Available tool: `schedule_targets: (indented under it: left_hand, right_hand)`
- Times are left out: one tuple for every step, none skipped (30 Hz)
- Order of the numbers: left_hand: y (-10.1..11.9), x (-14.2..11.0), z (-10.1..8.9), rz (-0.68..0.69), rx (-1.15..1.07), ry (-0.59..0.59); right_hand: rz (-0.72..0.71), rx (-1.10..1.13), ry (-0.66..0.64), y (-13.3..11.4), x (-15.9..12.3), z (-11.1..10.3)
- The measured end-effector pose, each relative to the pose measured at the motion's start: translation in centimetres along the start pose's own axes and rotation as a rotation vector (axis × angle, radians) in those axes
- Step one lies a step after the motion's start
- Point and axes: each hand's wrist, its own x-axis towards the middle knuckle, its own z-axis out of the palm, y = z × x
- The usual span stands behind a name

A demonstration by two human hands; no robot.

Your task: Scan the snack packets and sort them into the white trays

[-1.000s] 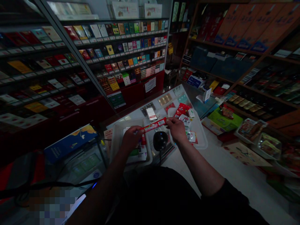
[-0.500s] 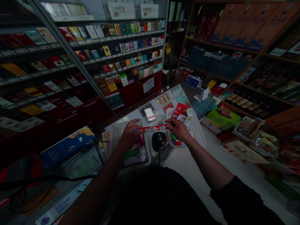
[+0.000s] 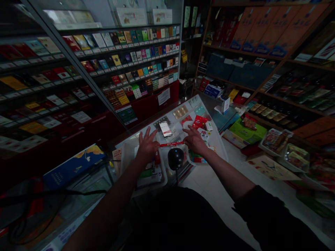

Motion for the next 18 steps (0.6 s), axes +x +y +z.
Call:
schedule_targets:
  left_hand:
    - [-0.2,0.2,0.2,-0.004,0.003,-0.022]
    - [-0.5,0.4,0.4,-0.009,0.004,-0.043]
    - [-0.7,0.5,0.6,-0.017,0.004,-0.059]
    - [-1.0,0.7,0.8,-0.023,0.007,-0.071]
    - [-1.1,0.8,0.9,-0.027,0.012,-0.079]
    - [-1.3,1.0,1.0,-0.030,0.018,-0.084]
    - [-1.4,1.0,1.0,-0.032,0.024,-0.085]
    - [-1.4,1.1,1.0,-0.032,0.028,-0.084]
    - [-1.4,1.2,1.0,-0.032,0.031,-0.084]
    - [-1.4,1.2,1.0,-0.034,0.032,-0.084]
    - [-1.5,1.2,1.0,-0.037,0.032,-0.086]
    - [-1.5,1.2,1.1,-0.041,0.030,-0.089]
    - [-1.5,1.2,1.1,-0.046,0.028,-0.094]
    - [-1.5,1.2,1.2,-0.052,0.027,-0.097]
    - [-1.5,1.3,1.2,-0.058,0.027,-0.100]
    - [-1.5,1.3,1.3,-0.064,0.029,-0.100]
    - [-1.6,1.3,1.3,-0.068,0.031,-0.099]
    - [-1.6,1.3,1.3,-0.071,0.033,-0.099]
  right_hand:
    - [0.008,-0.013,-0.013,0.0,0.0,0.4]
    - [0.019,-0.020,-0.026,0.0,0.0,0.7]
    - [0.032,-0.020,-0.038,0.0,0.1,1.0]
    - [0.047,-0.016,-0.050,0.0,0.1,1.3]
    - [0.062,-0.009,-0.061,-0.1,0.2,1.5]
    - [0.074,-0.001,-0.072,-0.1,0.2,1.7]
    - [0.082,0.008,-0.082,-0.2,0.3,1.8]
    - [0.086,0.017,-0.089,-0.2,0.3,1.9]
    - [0.087,0.026,-0.093,-0.1,0.3,2.0]
    - [0.088,0.032,-0.094,-0.1,0.3,2.1]
    - [0.089,0.036,-0.093,0.0,0.3,2.2]
    - [0.090,0.038,-0.090,0.1,0.3,2.4]
    - [0.092,0.038,-0.087,0.1,0.3,2.5]
    - [0.094,0.038,-0.088,0.2,0.3,2.6]
    - [0.094,0.036,-0.090,0.2,0.3,2.8]
    - [0.092,0.035,-0.094,0.2,0.3,3.0]
    - [0.090,0.034,-0.097,0.3,0.2,3.2]
    - [0.087,0.031,-0.100,0.3,0.2,3.5]
